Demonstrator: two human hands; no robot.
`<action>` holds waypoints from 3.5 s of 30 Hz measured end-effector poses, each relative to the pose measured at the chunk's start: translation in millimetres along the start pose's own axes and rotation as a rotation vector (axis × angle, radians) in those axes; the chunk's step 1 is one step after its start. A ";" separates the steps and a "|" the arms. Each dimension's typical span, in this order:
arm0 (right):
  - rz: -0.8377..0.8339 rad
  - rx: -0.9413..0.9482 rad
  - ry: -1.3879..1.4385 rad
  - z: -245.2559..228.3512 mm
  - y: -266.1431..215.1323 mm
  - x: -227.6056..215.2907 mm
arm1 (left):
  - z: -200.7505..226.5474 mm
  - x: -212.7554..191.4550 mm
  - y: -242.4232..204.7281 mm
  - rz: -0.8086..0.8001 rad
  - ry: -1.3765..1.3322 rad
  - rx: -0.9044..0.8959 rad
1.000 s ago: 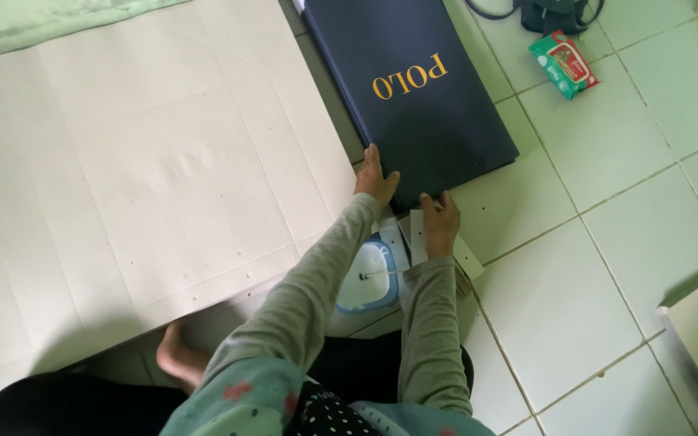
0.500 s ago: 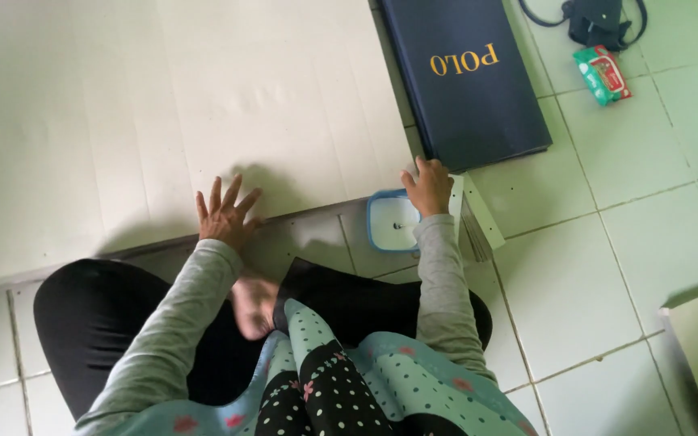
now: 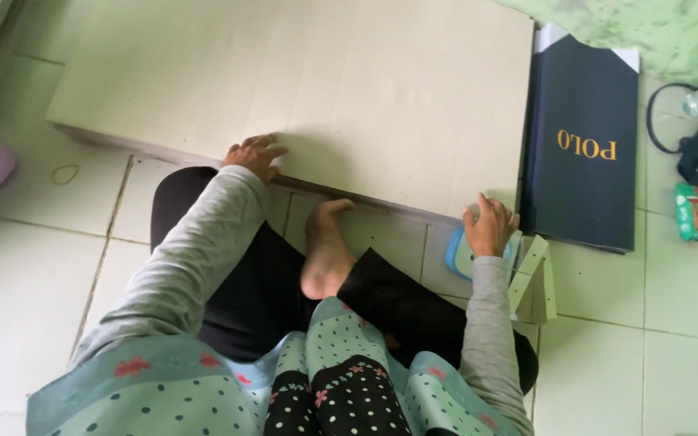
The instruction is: The person folds a blue paper bag, then applies glue to small white paper strips using a thin stick and presses a strip onto a cardboard sheet.
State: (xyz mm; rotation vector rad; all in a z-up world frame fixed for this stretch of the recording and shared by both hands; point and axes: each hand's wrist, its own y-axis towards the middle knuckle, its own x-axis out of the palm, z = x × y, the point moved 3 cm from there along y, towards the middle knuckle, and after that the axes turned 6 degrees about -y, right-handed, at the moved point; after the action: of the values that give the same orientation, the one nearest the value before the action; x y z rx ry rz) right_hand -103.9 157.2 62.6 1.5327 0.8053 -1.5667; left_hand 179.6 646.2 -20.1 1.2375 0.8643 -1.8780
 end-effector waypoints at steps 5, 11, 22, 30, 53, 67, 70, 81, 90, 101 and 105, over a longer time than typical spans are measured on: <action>0.049 -0.225 0.046 -97.3 -21.5 -0.6 | -5.6 10.8 -3.5 0.017 0.008 0.008; 0.114 -0.315 0.229 -120.1 -45.5 -37.1 | 32.5 -0.7 -17.0 0.048 -0.023 0.225; 0.380 0.501 0.374 177.5 -121.3 -40.0 | 277.7 -26.0 -37.5 0.110 -0.551 0.644; -0.108 0.646 0.456 175.7 -121.2 25.6 | 507.0 73.6 2.6 -0.047 -0.490 0.675; 0.093 0.239 1.324 11.2 -100.7 -151.0 | 431.7 29.4 -65.0 -0.426 -1.633 0.060; -0.036 0.632 1.076 106.6 -126.2 -38.1 | 316.2 53.3 -133.7 -0.102 -2.022 -0.391; 0.041 0.513 1.160 88.3 -112.3 -43.1 | 315.1 58.9 -129.7 -0.114 -2.054 -0.329; 0.103 -0.037 0.661 14.7 -123.3 -80.6 | 311.9 60.5 -128.8 -0.124 -2.051 -0.240; 0.015 -0.100 0.754 3.3 -128.3 -92.0 | 310.8 69.0 -128.5 -0.154 -2.009 -0.231; -0.015 -0.118 0.825 2.9 -124.4 -93.6 | 313.3 65.3 -127.4 -0.158 -2.007 -0.229; -0.023 -0.140 0.828 2.8 -123.0 -90.9 | 314.2 61.7 -128.3 -0.161 -2.027 -0.227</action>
State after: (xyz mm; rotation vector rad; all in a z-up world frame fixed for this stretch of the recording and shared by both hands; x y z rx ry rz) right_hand -215.3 224.3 143.1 2.0774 1.3405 -0.8205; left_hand -90.0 439.4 39.7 -1.0363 -0.0661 -1.9071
